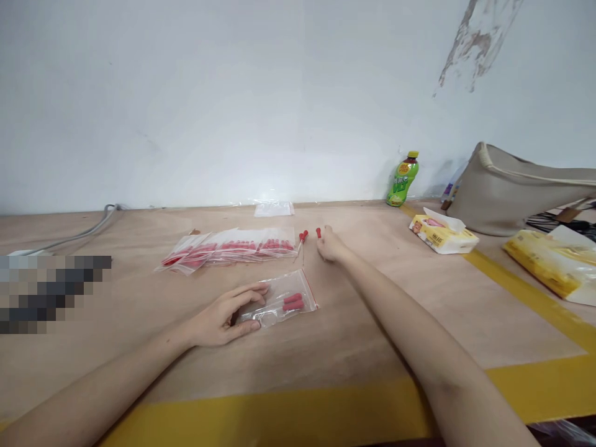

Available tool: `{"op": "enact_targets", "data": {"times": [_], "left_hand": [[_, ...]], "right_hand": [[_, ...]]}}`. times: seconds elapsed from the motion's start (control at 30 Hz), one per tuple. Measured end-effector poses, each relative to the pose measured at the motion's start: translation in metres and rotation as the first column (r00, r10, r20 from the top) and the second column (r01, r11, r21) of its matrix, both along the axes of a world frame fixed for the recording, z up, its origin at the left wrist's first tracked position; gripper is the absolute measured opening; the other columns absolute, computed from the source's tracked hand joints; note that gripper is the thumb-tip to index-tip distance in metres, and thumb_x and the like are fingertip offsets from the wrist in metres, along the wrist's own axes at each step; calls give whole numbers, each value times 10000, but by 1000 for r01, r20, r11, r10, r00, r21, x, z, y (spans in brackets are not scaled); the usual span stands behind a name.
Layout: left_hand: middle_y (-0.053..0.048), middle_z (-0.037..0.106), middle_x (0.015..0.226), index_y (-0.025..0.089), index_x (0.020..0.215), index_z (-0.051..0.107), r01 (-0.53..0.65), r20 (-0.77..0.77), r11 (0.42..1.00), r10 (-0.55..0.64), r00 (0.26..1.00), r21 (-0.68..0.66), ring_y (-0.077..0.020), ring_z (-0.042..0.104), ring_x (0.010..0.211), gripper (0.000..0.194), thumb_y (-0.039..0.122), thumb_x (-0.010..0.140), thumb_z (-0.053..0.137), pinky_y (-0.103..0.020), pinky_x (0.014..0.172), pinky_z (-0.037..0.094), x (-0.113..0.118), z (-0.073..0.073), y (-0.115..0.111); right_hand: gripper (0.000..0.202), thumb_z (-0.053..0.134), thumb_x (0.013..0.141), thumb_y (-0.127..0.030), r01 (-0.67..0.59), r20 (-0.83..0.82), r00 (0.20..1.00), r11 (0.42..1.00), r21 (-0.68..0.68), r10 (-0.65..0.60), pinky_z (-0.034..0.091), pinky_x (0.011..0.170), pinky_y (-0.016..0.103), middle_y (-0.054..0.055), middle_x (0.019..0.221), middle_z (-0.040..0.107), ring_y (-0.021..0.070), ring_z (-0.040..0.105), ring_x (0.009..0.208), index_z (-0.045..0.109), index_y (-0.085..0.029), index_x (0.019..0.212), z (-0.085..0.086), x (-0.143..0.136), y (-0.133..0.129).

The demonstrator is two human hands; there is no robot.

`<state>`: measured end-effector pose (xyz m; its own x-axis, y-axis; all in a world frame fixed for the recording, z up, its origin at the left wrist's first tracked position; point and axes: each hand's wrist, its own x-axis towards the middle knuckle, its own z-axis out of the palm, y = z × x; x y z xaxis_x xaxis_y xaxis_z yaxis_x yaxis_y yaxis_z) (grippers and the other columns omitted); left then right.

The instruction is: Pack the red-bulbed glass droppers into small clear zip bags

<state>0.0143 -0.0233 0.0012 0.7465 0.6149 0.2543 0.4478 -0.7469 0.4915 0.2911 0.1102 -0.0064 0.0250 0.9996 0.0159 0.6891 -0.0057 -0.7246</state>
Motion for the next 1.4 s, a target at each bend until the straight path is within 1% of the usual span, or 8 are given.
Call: {"op": "enact_targets", "data": {"times": [0.17,0.3,0.4,0.53,0.7,0.97,1.27,1.4], "left_hand": [[-106,442,1283,189,1083,486,-1,-5,1000,1,1000,1,-227,412,1196,304,323,815,537,-364,975,366,-1,-1,0],[-105,436,1291,195,1104,475,-10,-18,1000,10,1000,7,-225,405,1202,326,330,814,540,-370,979,362,-2,-3,1],[-101,433,1294,198,1095,470,-11,-23,1000,11,1000,5,-220,399,1206,320,332,813,541,-364,980,360,-2,-2,1],[-107,442,1282,190,1020,467,-9,-12,1000,9,1000,-2,-221,398,1208,254,322,815,537,-360,970,366,-1,-1,0],[-114,457,1266,192,1004,435,-6,3,1000,6,1000,-18,-226,416,1193,248,309,813,539,-363,947,381,-1,0,-1],[-107,463,1256,197,1041,429,15,23,1000,-14,1000,-18,-233,418,1187,267,293,814,534,-370,942,382,-1,-1,-1],[-96,439,1285,205,1225,369,-4,-8,1000,5,1000,15,-226,405,1196,463,318,812,544,-374,984,355,-3,-3,-1],[-85,434,1294,213,1256,351,-16,-28,1000,16,999,21,-225,396,1203,494,329,815,541,-383,998,345,-2,-3,0]], "right_hand": [[538,385,813,-204,-53,-345,937,999,-1,49,425,457,225,-83,531,427,96,461,416,141,-175,1292,-15,10,-32],[705,546,714,-247,-117,-749,654,992,39,106,442,415,215,-102,579,448,84,470,432,113,-269,1270,-26,6,-67],[691,614,664,-270,-17,-809,584,997,79,74,484,433,229,-101,621,461,75,485,459,187,-275,1208,-26,-1,-82],[634,694,592,-295,66,-809,585,991,115,55,529,521,253,-94,667,481,71,528,516,286,-253,1076,-21,-10,-90],[522,698,583,-349,-20,-807,586,997,73,71,521,617,268,-61,687,517,104,592,618,379,-221,975,-18,-11,-97],[426,622,622,-259,224,-777,624,971,80,-80,452,490,209,-70,650,495,73,523,499,391,-238,979,-15,16,-85],[254,573,715,-320,-112,-838,544,993,-41,27,501,680,303,-5,744,574,121,608,653,462,-212,916,-12,-9,-106],[271,599,696,-375,-281,-646,733,960,-3,213,476,663,284,34,809,627,131,581,701,579,-170,872,-10,-1,-105]]}}
